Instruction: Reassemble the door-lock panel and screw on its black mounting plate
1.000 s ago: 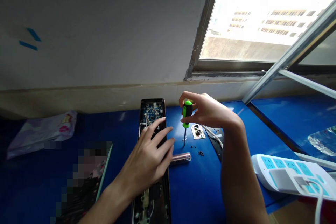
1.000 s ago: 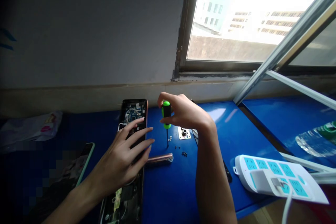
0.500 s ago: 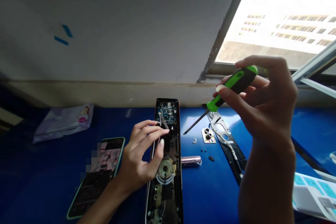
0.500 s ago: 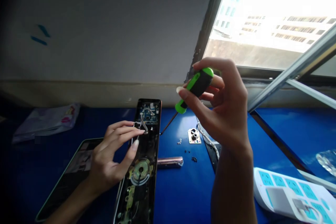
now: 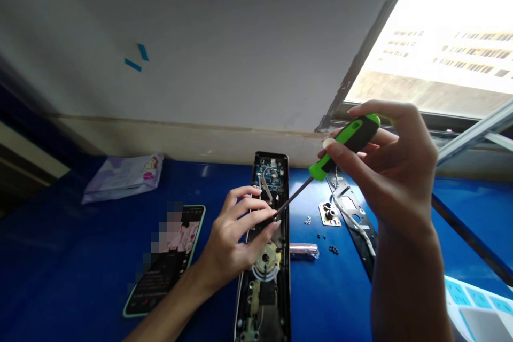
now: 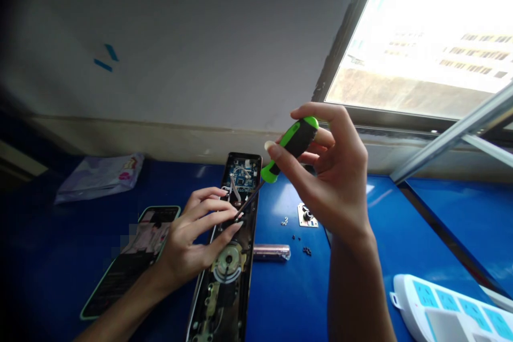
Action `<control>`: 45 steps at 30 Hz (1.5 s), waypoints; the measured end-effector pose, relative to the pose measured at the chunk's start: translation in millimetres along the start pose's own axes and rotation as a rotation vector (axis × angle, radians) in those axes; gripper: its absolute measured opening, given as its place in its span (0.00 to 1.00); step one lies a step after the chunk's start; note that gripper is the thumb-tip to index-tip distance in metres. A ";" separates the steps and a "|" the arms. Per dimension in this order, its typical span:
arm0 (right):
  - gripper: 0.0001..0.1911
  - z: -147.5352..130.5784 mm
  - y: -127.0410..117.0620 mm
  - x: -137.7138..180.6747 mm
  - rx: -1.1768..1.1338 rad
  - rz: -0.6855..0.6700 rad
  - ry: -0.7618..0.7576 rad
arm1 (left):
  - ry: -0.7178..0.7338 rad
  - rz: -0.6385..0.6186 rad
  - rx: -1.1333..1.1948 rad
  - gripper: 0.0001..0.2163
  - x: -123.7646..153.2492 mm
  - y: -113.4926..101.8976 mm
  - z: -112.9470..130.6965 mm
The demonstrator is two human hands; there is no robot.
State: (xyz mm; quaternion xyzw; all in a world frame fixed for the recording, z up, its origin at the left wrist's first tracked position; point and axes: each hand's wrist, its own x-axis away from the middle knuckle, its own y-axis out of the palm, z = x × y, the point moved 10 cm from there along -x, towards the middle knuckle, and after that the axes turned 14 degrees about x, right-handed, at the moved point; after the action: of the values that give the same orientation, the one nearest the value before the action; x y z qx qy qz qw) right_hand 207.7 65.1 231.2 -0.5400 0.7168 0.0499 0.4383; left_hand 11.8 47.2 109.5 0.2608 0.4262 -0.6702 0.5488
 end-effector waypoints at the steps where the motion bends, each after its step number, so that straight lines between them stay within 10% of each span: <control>1: 0.19 -0.2 -0.1 0.2 -0.003 -0.001 0.000 | 0.009 0.000 0.002 0.08 0.4 0.2 0.3; 45: 0.25 -15.7 -0.1 2.2 -0.103 -0.016 -0.232 | -0.106 0.043 0.096 0.06 1.0 -4.1 -8.3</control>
State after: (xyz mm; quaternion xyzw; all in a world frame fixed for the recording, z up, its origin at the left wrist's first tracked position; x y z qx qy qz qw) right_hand 198.7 54.9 239.3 -0.5582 0.6535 0.1453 0.4901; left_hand 6.6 54.0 105.7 0.2601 0.3581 -0.6907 0.5718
